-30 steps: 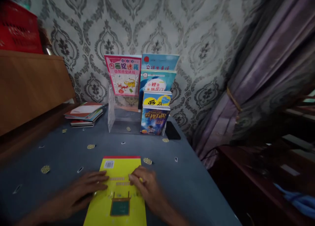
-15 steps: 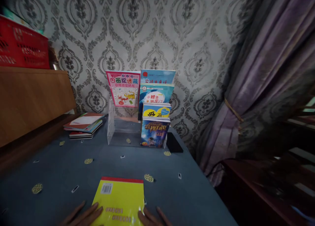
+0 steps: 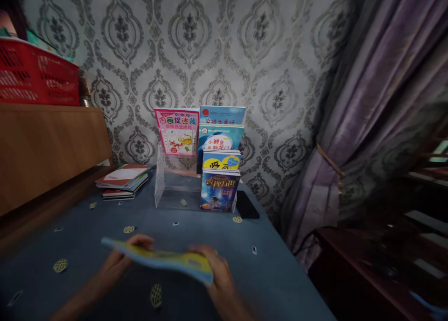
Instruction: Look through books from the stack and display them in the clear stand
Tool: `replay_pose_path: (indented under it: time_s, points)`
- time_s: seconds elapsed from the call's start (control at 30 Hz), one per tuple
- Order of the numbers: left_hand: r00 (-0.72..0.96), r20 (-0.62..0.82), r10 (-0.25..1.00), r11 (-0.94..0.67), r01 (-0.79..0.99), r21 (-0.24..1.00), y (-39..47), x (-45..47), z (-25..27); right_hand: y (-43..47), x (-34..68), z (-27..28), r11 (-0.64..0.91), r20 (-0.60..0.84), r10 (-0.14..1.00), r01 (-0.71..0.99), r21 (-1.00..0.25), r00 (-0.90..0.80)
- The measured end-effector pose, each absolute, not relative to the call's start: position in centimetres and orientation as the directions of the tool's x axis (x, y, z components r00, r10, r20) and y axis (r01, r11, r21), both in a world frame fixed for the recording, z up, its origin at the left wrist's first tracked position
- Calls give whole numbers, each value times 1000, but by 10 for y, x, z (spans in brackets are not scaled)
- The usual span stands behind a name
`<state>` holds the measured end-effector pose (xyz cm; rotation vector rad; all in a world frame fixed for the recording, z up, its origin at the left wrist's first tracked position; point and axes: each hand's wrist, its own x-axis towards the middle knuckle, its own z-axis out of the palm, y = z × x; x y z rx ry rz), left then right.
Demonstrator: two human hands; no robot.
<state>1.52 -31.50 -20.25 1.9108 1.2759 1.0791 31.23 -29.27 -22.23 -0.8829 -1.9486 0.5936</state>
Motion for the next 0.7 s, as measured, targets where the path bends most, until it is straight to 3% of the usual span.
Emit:
replay_pose_path:
  time_s: [0.1,0.17,0.5,0.7]
  points:
    - [-45,333,942,-306,295,905,-296,37,-186,-272,285,-199,545,534,834,354,-760,-136]
    - [-104,357,928,-328,226,917,-285,46,-179,-260,274,-195,540,549,832,338,-771,-76]
    - [74,278,958,-280,15,960,-259,46,-199,-233,265,-226,480,506,862,326,-814,-6]
    - [-23,316,948,-315,51,948,-220,34,-176,-199,263,-196,508,519,852,334,-794,-63]
